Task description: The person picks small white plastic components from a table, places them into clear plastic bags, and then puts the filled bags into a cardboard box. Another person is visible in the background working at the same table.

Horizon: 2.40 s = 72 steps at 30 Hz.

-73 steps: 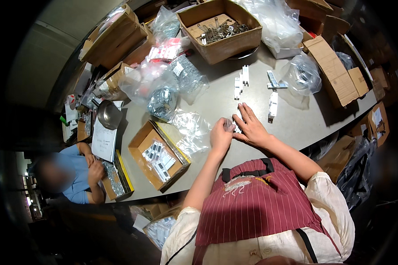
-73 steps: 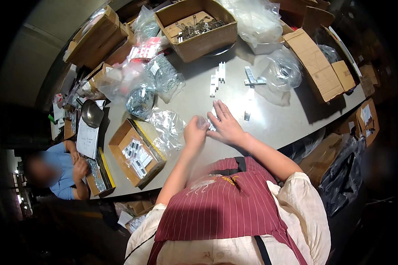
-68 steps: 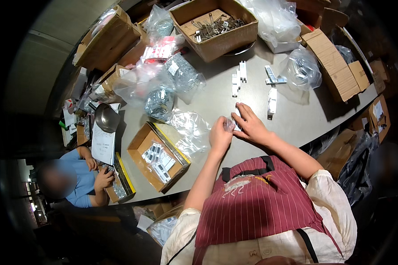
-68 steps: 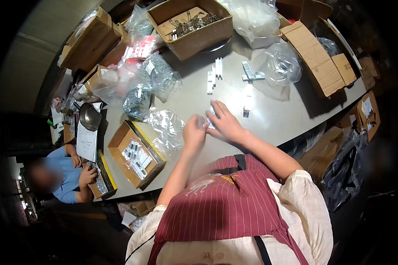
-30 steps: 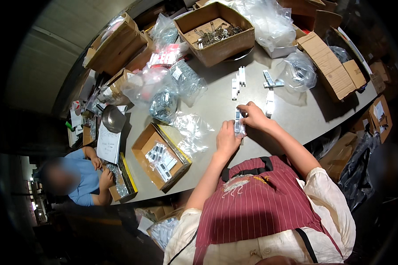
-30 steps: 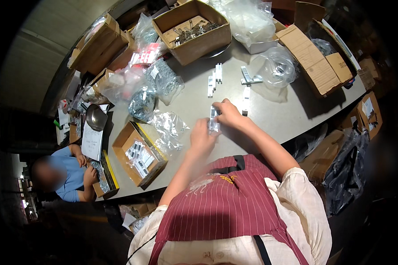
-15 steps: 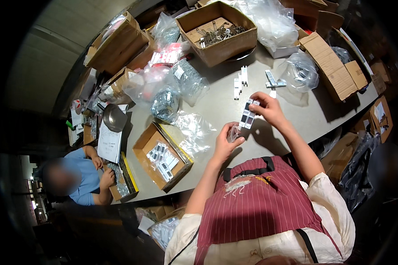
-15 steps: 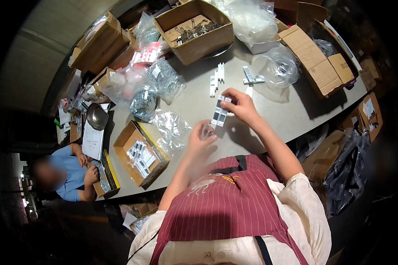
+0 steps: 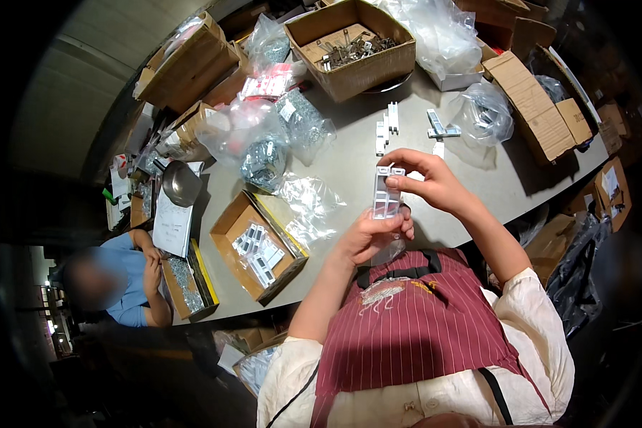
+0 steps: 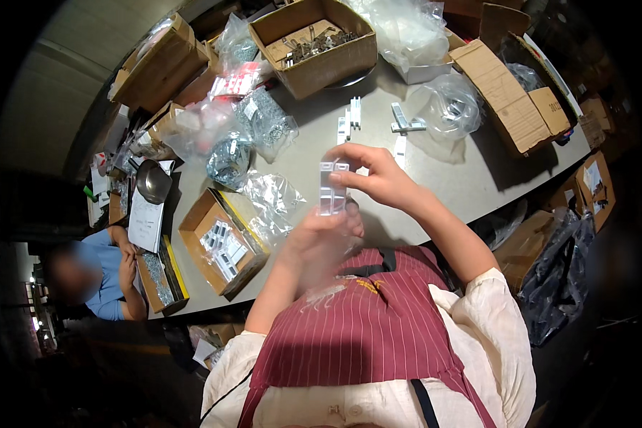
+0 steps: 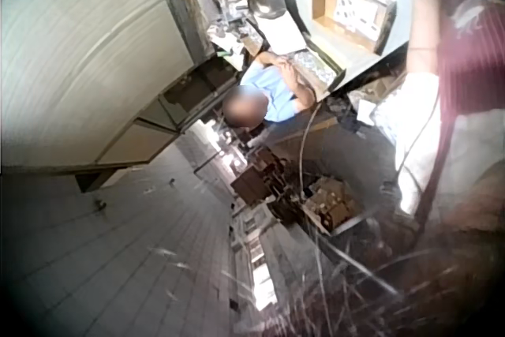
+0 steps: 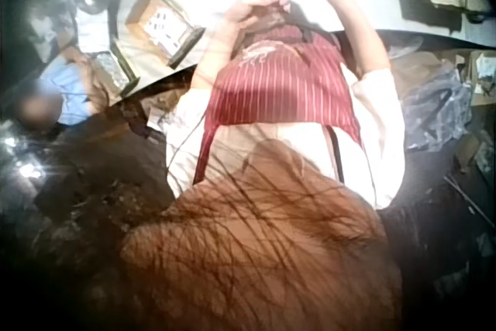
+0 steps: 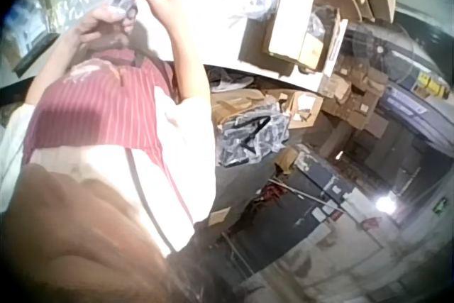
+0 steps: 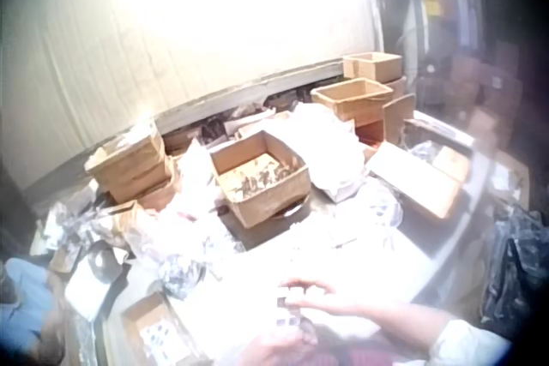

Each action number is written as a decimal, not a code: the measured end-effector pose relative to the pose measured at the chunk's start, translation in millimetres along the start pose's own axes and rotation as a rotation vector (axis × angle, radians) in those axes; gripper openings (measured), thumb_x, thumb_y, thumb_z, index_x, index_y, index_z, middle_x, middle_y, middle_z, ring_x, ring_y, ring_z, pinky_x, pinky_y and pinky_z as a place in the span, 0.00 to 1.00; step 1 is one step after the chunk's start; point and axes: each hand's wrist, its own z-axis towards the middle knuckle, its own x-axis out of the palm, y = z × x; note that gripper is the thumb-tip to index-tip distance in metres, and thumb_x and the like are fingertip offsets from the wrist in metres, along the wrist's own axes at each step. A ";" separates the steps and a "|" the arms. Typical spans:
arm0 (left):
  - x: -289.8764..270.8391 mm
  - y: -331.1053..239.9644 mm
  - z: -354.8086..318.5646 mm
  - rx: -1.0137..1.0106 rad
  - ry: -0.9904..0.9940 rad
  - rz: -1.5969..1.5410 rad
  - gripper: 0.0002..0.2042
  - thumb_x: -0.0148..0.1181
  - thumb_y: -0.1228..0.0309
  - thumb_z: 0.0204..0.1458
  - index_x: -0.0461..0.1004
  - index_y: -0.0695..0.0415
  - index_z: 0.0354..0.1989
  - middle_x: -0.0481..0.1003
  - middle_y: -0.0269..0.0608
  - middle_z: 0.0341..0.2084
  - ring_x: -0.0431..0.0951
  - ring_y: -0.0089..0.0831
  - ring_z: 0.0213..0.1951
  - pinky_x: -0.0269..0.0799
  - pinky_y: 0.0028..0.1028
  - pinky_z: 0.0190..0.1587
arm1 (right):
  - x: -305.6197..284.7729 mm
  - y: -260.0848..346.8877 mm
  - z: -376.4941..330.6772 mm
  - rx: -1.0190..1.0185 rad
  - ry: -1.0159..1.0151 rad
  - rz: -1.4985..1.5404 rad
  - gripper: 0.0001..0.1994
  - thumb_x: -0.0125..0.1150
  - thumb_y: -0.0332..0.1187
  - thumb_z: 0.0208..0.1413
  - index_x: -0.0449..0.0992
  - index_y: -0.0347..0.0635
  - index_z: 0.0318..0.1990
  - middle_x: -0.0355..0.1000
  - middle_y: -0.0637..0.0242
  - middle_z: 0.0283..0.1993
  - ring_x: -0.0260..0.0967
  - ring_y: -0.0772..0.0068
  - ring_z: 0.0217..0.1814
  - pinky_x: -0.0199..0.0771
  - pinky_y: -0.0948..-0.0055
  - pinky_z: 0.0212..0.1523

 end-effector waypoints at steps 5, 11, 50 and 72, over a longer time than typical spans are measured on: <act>3.2 -9.6 -0.4 -0.084 0.044 -0.099 0.12 0.62 0.69 0.64 0.73 0.63 0.49 0.75 0.42 0.36 0.78 0.37 0.42 0.75 0.38 0.52 | 9.8 -15.9 -3.8 0.067 0.013 0.091 0.14 0.61 0.35 0.69 0.75 0.37 0.56 0.76 0.69 0.49 0.72 0.78 0.49 0.74 0.72 0.52; -1.6 -19.9 -6.0 -0.019 0.029 -0.090 0.13 0.62 0.76 0.60 0.73 0.66 0.52 0.78 0.47 0.41 0.82 0.41 0.44 0.79 0.39 0.53 | 13.5 -2.8 -5.2 -0.375 0.169 -0.148 0.11 0.60 0.35 0.68 0.84 0.36 0.44 0.80 0.58 0.52 0.77 0.64 0.54 0.75 0.65 0.56; 3.1 -30.4 -130.6 1.037 -0.779 1.453 0.02 0.64 0.83 0.52 0.78 0.66 0.33 0.80 0.46 0.30 0.81 0.37 0.32 0.77 0.29 0.38 | 127.2 12.6 23.4 -0.781 0.102 -0.372 0.09 0.66 0.24 0.46 0.73 0.37 0.35 0.68 0.59 0.35 0.69 0.53 0.41 0.71 0.59 0.50; -89.7 -45.0 -169.7 1.057 -1.355 1.144 0.07 0.57 0.79 0.62 0.75 0.65 0.46 0.79 0.43 0.43 0.78 0.33 0.47 0.73 0.33 0.54 | 162.1 -153.4 117.8 -0.294 0.032 -0.898 0.22 0.64 0.25 0.50 0.73 0.40 0.55 0.69 0.54 0.55 0.62 0.46 0.63 0.60 0.51 0.65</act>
